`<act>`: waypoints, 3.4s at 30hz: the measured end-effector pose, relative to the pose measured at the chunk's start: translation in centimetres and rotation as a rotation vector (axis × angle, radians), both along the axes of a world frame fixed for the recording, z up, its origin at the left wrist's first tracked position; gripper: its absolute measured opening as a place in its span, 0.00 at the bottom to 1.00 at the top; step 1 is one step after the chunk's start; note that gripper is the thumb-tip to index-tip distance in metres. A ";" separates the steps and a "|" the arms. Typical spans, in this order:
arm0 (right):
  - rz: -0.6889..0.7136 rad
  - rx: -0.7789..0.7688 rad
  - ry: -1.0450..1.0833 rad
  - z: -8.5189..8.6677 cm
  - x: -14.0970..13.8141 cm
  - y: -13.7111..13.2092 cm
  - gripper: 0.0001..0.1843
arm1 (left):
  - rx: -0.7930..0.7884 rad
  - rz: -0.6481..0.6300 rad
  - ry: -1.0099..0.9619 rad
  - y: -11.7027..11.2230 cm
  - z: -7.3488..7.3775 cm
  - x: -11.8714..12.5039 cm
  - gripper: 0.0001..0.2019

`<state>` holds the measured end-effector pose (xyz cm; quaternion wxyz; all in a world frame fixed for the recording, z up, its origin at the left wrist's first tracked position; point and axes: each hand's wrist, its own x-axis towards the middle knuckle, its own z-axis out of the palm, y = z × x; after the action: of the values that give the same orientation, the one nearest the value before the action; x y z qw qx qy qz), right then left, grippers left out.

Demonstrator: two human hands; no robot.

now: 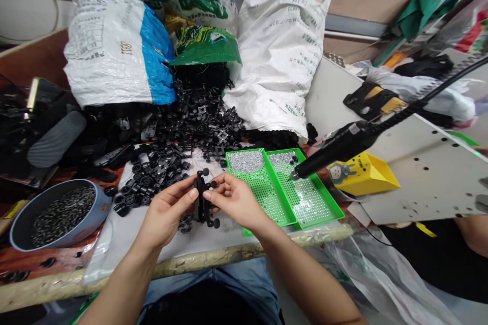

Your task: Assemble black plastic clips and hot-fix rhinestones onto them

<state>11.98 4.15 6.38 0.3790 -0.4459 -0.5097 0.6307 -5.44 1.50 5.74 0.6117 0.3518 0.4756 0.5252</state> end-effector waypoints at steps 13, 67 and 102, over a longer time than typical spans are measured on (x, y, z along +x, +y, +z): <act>-0.044 -0.033 -0.004 -1.1 0.4 0.1 0.24 | 0.114 -0.033 0.137 -0.8 -1.2 0.8 0.32; -0.041 0.903 -0.669 2.2 0.3 0.1 0.10 | 0.043 0.125 0.089 0.8 -2.0 3.2 0.28; 0.197 1.041 -0.455 1.3 5.0 0.5 0.17 | -0.172 -0.451 -0.421 -0.9 0.5 -1.9 0.18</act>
<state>16.99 4.68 7.64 0.3689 -0.2755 -0.8607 0.2172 -7.31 0.62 6.28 0.8251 0.2789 0.2910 0.3958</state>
